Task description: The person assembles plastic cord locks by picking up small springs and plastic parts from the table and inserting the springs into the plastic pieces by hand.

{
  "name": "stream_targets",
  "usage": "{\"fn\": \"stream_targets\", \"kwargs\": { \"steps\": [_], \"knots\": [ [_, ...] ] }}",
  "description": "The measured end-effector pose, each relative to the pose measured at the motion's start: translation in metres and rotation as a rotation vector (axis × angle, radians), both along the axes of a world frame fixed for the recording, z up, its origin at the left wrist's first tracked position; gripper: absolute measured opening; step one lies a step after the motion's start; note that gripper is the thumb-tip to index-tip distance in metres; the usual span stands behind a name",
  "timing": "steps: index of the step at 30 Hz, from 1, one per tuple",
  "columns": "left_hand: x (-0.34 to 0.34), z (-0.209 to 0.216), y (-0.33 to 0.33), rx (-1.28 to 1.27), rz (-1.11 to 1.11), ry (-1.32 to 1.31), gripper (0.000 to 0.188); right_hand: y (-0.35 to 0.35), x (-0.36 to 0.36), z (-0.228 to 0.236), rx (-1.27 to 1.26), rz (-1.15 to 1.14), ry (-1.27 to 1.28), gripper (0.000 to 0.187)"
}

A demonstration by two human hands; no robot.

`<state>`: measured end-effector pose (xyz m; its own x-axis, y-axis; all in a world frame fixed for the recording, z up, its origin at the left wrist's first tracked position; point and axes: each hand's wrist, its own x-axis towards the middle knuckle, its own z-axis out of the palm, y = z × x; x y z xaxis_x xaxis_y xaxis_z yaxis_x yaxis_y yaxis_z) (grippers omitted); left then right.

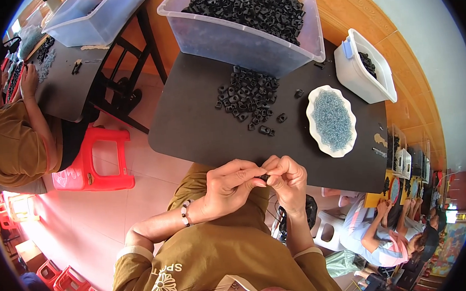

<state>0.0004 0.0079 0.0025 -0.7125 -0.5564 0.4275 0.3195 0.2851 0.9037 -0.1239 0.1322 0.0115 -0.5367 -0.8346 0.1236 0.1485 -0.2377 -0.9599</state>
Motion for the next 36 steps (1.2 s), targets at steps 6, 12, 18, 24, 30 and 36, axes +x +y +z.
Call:
{"fn": "stream_targets", "kwargs": {
  "steps": [6,12,18,24,30,36],
  "knots": [
    [0.001,0.002,-0.008,0.003,-0.025,-0.028,0.026,-0.002,0.002,0.018,0.057,-0.051,0.052,0.017],
    [0.003,0.000,-0.010,0.009,-0.062,-0.054,0.030,0.003,0.000,0.029,0.186,-0.055,0.086,0.016],
    [0.010,0.001,-0.010,-0.031,-0.072,-0.080,0.029,0.007,0.001,0.024,0.238,-0.045,0.058,0.015],
    [0.012,-0.004,-0.008,0.059,-0.104,-0.083,0.026,0.006,0.003,0.024,0.229,-0.029,-0.014,0.016],
    [0.012,-0.007,-0.003,0.205,-0.152,-0.059,0.024,0.008,0.005,0.024,0.224,-0.013,-0.002,0.015],
    [0.014,-0.008,-0.003,0.134,-0.137,-0.038,0.026,0.010,0.008,0.023,0.229,-0.009,-0.018,0.016]
  ]
}}
